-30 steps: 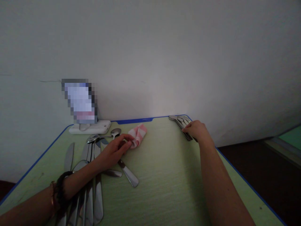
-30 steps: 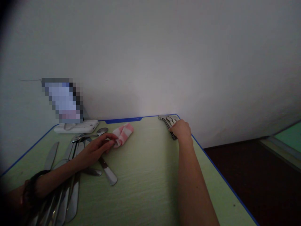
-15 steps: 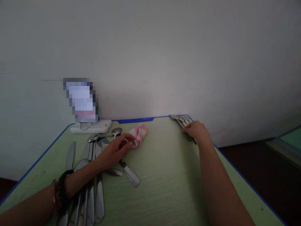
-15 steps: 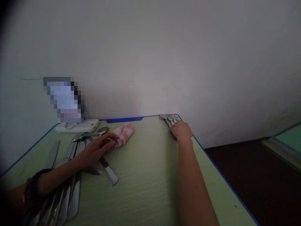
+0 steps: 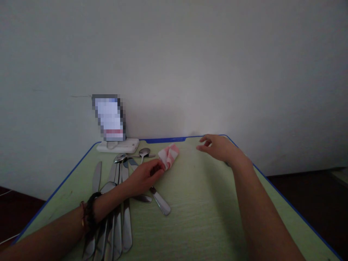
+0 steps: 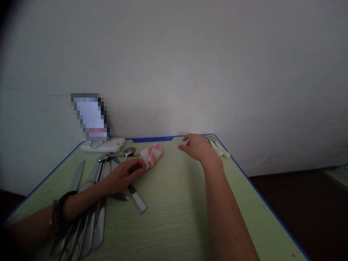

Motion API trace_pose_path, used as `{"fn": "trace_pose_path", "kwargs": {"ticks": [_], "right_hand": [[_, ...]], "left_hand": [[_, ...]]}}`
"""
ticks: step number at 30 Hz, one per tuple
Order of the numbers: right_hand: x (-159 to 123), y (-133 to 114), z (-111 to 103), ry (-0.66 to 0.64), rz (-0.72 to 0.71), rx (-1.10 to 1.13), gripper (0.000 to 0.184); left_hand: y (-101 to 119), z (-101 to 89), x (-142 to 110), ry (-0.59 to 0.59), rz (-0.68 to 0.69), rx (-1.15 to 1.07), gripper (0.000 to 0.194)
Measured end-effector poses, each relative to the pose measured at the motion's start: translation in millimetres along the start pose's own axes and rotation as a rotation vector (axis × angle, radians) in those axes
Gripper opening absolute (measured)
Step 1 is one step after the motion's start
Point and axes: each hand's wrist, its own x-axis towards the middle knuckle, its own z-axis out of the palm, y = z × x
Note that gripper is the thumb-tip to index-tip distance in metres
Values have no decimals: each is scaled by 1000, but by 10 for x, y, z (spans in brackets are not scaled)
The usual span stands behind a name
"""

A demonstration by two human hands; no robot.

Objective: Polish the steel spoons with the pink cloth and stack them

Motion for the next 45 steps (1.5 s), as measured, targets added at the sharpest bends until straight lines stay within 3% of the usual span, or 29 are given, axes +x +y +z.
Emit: {"fn": "trace_pose_path", "kwargs": {"ticks": [3,5,9,12,15,20,25,27,29,33,41,45], "right_hand": [[1,-194,180,-197,-164,68,22],[8,-312,321,-239,-260,103,23],[29,-497,604,-49,-470,182,35],[55,-541,833,-144,-635,232,32],[82,-529,1020,-43,-620,333,28],[115,-557,1101,86,-505,305,20],[101,-596,1103,128,-504,127,12],[40,-616,1100,126,-510,84,14],[-45,-650,1090,117,-526,83,27],[-181,-734,1071,87,-601,68,48],[-141,-735,1121,67,-551,38,28],[-139,-758,1188,137,-515,39,25]], "left_hand": [[6,13,-17,-34,40,37,11],[8,19,-23,-6,55,-11,12],[-19,-10,8,101,-7,-174,14],[-74,-116,65,173,-74,-276,19],[-139,-329,118,175,-38,-111,19],[-228,-790,129,-42,76,405,25],[-172,-1051,36,-309,-88,589,31],[-105,-1078,-5,-361,-117,555,36],[-42,-1069,-29,-397,-112,527,36],[0,-986,-14,-338,-120,579,37],[20,-960,8,-410,-101,450,34],[38,-913,24,-315,-164,478,23]]}}
